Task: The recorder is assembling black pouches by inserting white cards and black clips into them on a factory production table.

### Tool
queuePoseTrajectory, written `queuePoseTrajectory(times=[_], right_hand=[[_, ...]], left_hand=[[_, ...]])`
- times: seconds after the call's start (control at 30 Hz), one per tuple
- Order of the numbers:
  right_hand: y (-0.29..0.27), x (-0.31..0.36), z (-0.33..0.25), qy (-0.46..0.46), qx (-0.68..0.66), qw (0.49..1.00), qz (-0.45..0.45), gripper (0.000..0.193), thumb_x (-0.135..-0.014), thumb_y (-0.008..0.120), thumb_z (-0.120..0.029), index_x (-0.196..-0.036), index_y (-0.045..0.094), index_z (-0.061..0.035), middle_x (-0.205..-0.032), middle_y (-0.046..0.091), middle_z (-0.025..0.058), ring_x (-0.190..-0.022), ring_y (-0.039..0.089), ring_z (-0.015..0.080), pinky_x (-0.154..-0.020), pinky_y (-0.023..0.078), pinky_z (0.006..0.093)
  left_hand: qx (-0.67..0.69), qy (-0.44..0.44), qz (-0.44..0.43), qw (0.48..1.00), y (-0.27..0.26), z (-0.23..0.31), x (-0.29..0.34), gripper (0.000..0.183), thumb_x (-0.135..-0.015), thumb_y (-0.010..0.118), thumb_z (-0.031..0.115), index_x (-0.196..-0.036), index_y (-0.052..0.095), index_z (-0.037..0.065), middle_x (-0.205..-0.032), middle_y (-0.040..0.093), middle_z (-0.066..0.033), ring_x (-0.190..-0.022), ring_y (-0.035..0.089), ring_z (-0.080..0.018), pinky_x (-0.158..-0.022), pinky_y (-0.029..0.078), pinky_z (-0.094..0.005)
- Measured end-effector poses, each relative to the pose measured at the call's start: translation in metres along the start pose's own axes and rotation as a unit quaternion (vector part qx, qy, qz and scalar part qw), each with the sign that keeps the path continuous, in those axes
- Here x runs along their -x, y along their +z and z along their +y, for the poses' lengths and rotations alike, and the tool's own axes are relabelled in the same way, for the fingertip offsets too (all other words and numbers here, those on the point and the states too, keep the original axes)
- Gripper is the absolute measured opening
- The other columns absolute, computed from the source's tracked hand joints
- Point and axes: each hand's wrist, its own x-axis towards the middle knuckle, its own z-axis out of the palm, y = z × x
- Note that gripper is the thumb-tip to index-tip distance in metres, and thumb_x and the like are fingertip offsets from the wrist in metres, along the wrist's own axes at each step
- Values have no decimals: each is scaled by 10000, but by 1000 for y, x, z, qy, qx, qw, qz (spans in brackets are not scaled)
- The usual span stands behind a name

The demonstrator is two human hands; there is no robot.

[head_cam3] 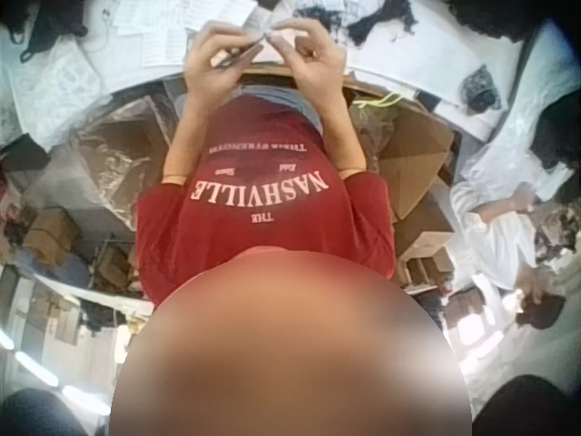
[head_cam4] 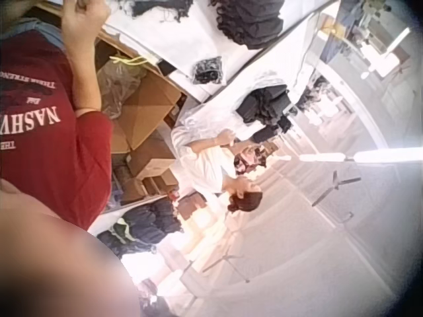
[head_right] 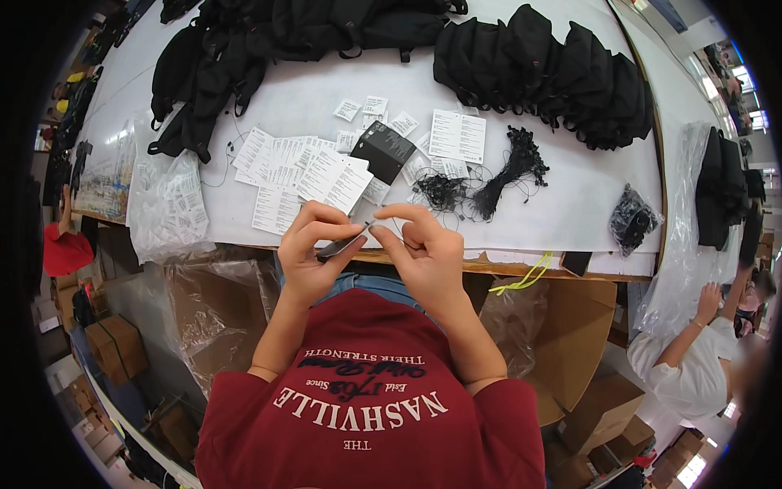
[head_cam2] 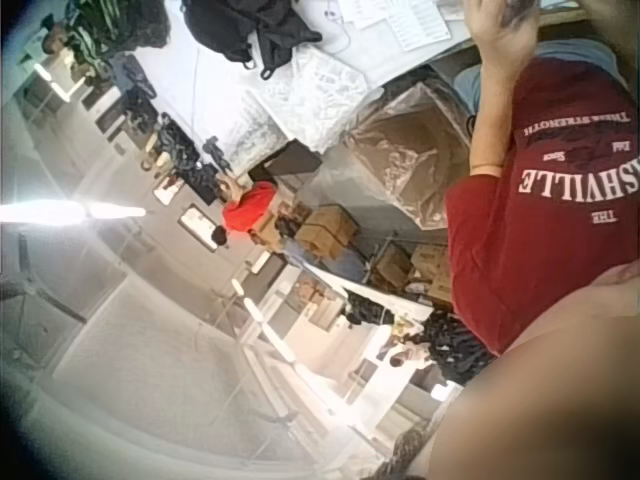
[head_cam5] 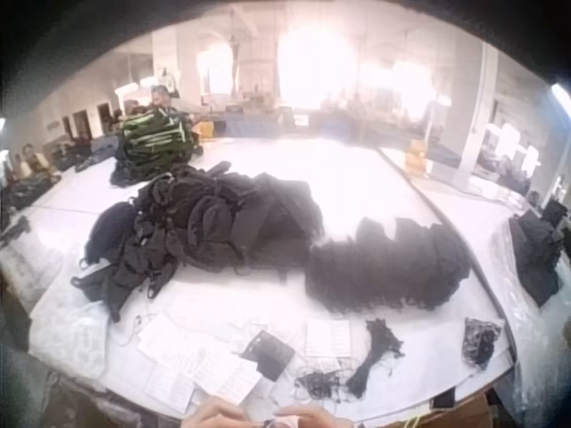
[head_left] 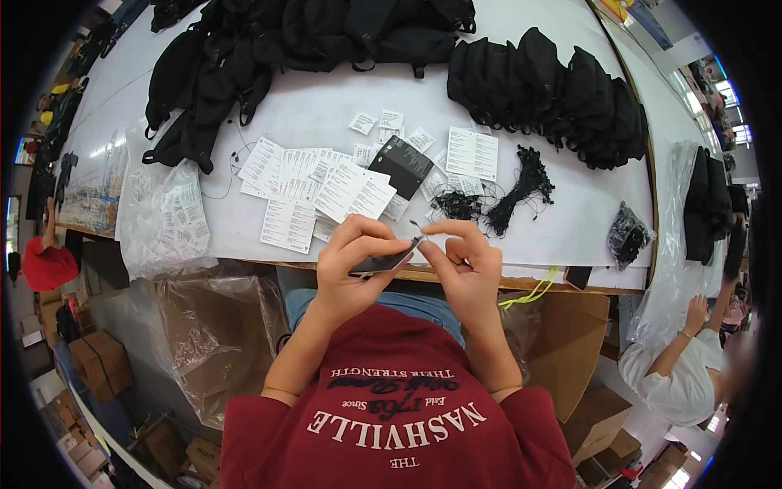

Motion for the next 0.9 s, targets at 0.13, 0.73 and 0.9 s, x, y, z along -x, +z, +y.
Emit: queuePoseTrajectory(times=[0.13,0.73,0.9], right_hand=[[-9,1,6,3,-48,998,-41,113,-746,716,35,-822,655,-23,-526,343,-86,-486,230,6,-457,134,220],[-16,-19,31,134,-127,966,-182,106,-920,571,-101,-864,560,-12,-661,524,-44,-565,380,-5,-500,265,183],[-28,-8,43,126,-152,969,-152,109,-917,581,-112,-866,553,-20,-599,463,-74,-531,341,-7,-480,239,183]], left_hand=[[189,-64,-108,974,-15,-8,2,145,-822,693,135,-926,686,33,-849,578,-44,-718,541,-123,-628,437,-248],[204,-234,-298,903,-10,-95,-97,249,-872,645,177,-1054,570,24,-814,595,-5,-751,562,-90,-681,475,-267],[33,-409,206,889,-43,-219,-207,1182,-566,842,513,-1380,161,-5,-1384,297,-221,-1229,395,-300,-1016,351,-406]])
